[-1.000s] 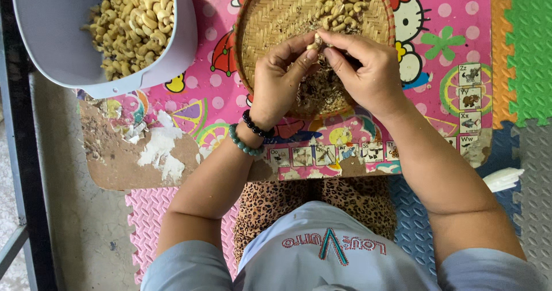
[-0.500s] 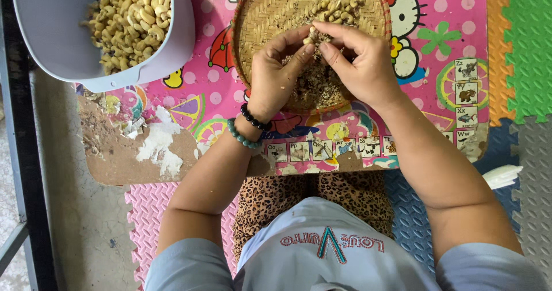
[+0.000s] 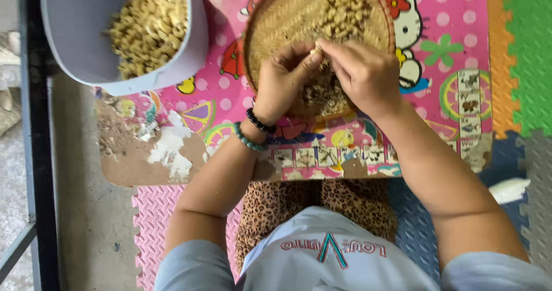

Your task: The person sits on the floor at a low table and peels the outer skin off cashew nuts by hand. They pick up cashews from a woven tray, remove the skin, and place the peeled nuts into a white bowl.

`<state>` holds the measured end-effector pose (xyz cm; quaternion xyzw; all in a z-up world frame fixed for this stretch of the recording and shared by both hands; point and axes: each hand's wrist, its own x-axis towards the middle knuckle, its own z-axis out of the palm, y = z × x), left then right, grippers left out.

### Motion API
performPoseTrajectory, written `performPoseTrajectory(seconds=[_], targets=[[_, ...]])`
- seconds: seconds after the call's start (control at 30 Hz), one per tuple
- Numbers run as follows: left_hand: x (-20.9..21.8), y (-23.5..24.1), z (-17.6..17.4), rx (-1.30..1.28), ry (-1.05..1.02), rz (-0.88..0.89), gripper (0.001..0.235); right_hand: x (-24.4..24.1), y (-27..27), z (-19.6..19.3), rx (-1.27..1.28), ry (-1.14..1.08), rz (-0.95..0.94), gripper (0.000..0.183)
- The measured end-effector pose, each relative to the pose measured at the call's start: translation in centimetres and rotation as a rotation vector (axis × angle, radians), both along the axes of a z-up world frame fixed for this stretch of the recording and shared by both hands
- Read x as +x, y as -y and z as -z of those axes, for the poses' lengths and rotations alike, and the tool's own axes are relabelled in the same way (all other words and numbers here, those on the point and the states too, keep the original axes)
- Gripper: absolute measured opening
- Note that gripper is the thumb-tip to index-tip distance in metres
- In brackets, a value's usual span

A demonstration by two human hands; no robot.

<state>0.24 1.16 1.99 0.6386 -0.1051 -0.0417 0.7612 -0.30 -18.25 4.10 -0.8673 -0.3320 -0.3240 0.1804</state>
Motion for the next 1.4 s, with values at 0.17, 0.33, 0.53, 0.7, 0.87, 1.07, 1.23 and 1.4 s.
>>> performPoseTrajectory(seconds=[0.17, 0.33, 0.53, 0.7, 0.87, 1.07, 1.23, 1.4], targets=[[0.6, 0.3, 1.7, -0.069, -0.166, 0.087, 0.029, -0.3, 0.0, -0.4, -0.053, -0.004, 0.091, 0.036], [0.5, 0.5, 1.7, -0.207, -0.224, 0.034, 0.031, -0.5, -0.6, -1.2, 0.264, -0.241, -0.045, 0.021], [0.4, 0.2, 1.1, 0.045, 0.013, -0.003, 0.033, -1.2, -0.9, -2.0, 0.379, -0.444, -0.127, 0.031], [0.0, 0.2, 0.7, 0.002, 0.053, 0.029, 0.029, -1.1, -0.9, -1.9, 0.317, -0.325, -0.128, 0.029], [-0.2, 0.4, 0.7, -0.070, -0.014, 0.025, 0.030, -1.3, -0.7, -2.9, 0.456, -0.460, -0.156, 0.025], [-0.1, 0.1, 0.8, -0.052, 0.054, -0.010, 0.031, -1.6, -0.8, -3.5, 0.461, -0.544, -0.179, 0.029], [0.1, 0.2, 1.0, -0.065, 0.064, -0.010, 0.029, -1.4, -0.8, -3.1, 0.468, -0.564, -0.152, 0.028], [0.3, 0.1, 1.7, -0.061, 0.046, -0.010, 0.030, -0.9, -0.5, -1.9, 0.291, -0.293, -0.138, 0.026]])
